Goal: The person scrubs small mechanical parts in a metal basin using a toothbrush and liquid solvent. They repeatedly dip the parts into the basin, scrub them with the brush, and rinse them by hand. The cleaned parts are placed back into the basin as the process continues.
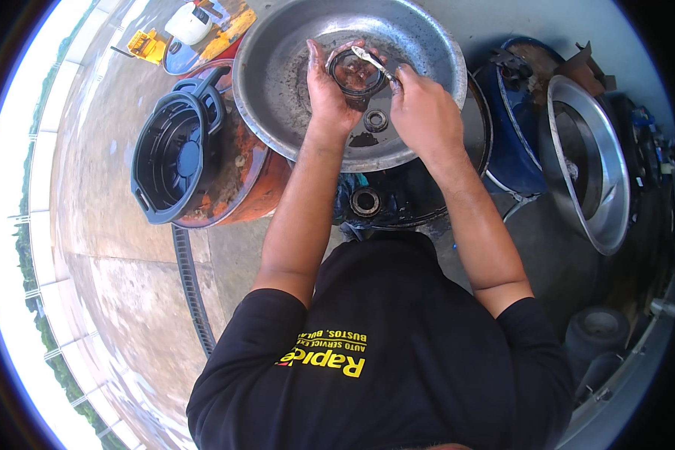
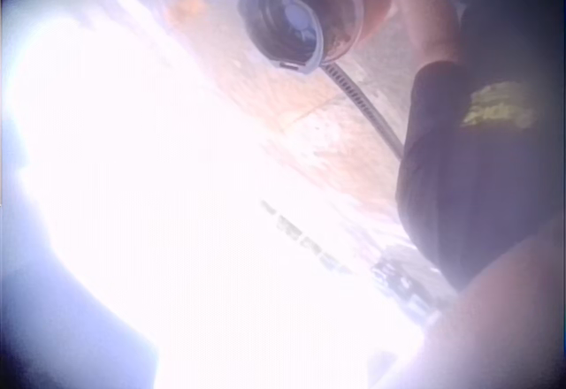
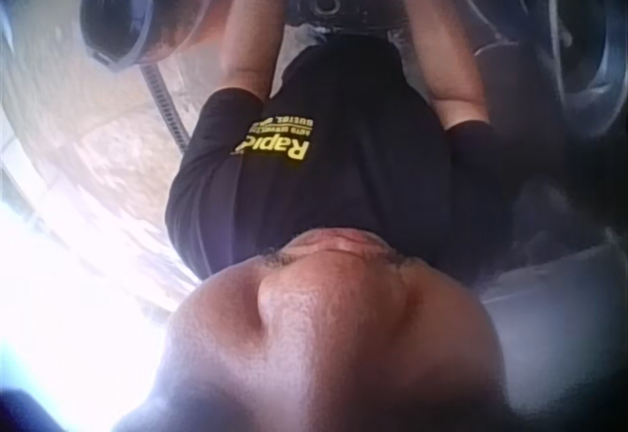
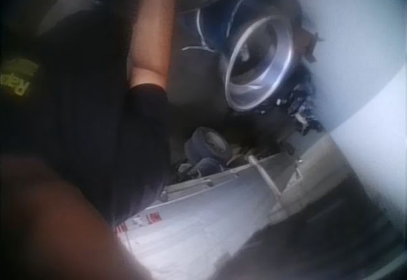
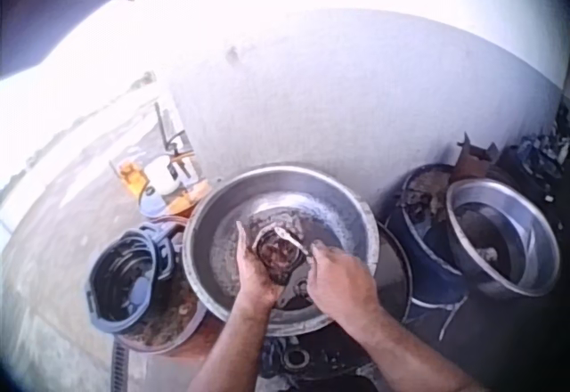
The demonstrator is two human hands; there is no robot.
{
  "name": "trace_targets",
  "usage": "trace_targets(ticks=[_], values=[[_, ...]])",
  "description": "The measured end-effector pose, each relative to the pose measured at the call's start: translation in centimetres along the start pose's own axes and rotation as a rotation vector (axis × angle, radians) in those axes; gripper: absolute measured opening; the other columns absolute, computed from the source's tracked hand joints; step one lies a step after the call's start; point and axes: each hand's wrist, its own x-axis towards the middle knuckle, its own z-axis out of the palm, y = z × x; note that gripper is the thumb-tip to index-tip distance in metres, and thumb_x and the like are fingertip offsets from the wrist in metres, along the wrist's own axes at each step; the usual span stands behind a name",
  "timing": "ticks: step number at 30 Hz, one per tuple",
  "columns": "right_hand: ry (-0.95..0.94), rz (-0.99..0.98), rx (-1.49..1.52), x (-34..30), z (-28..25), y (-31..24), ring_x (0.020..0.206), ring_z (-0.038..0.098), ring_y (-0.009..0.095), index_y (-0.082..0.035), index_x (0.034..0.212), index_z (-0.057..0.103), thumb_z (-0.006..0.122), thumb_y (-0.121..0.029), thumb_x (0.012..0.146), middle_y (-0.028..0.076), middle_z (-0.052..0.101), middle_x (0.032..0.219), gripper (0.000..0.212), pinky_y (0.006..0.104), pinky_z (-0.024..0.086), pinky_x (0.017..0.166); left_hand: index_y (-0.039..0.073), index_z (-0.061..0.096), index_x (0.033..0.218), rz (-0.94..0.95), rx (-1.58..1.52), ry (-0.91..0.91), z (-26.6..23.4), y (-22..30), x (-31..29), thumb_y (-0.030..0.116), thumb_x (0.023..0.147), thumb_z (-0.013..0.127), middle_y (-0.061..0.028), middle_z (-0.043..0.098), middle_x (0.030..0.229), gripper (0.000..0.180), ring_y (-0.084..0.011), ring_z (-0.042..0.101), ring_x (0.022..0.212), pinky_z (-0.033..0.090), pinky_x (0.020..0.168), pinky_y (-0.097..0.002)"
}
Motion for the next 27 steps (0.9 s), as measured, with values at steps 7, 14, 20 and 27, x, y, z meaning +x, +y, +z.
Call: trace_targets(ticks=[7,14,20,27], values=[[-0.063,-0.040,-0.037,0.4,-0.2,-1.2,0.088,0.076,0.041,-0.004,0.125,0.065,0.061,-0.017,0.098,0.021,0.074,0.095,0.030,0.0534,0.062,0.078,-0.004,0.068,0.126,-0.006,0.026,-0.049,0.7,0.1,0.2,0.097,0.084,0.045,-0.0225,0.074,0.115,0.111,-0.0386,0.070,0.109,0.055,0.104,-0.0498],[-0.077,-0.208,0.002,-1.4,0.6,-2.0,0.084,0.076,0.041,-0.004,0.123,0.065,0.059,-0.015,0.097,0.021,0.074,0.092,0.029,0.0529,0.063,0.076,-0.001,0.066,0.128,0.034,0.161,-0.059,-0.6,0.7,0.6,0.101,0.083,0.034,-0.0210,0.074,0.113,0.116,-0.0352,0.073,0.104,0.057,0.098,-0.0489],[-0.020,-0.139,0.047,-0.7,0.7,-2.1,0.081,0.075,0.043,-0.004,0.118,0.066,0.057,-0.017,0.099,0.021,0.073,0.089,0.024,0.0534,0.062,0.074,-0.004,0.067,0.127,0.072,0.245,-0.063,0.1,0.8,0.3,0.100,0.087,0.015,-0.0229,0.075,0.108,0.123,-0.0368,0.072,0.100,0.057,0.096,-0.0469],[0.016,-0.191,0.053,-0.7,1.0,-1.2,0.080,0.075,0.042,-0.007,0.119,0.066,0.059,-0.017,0.099,0.019,0.073,0.089,0.023,0.0529,0.062,0.071,-0.007,0.066,0.129,0.060,0.254,-0.068,0.1,1.2,0.4,0.097,0.090,0.009,-0.0250,0.075,0.109,0.125,-0.0375,0.072,0.100,0.056,0.095,-0.0478]])
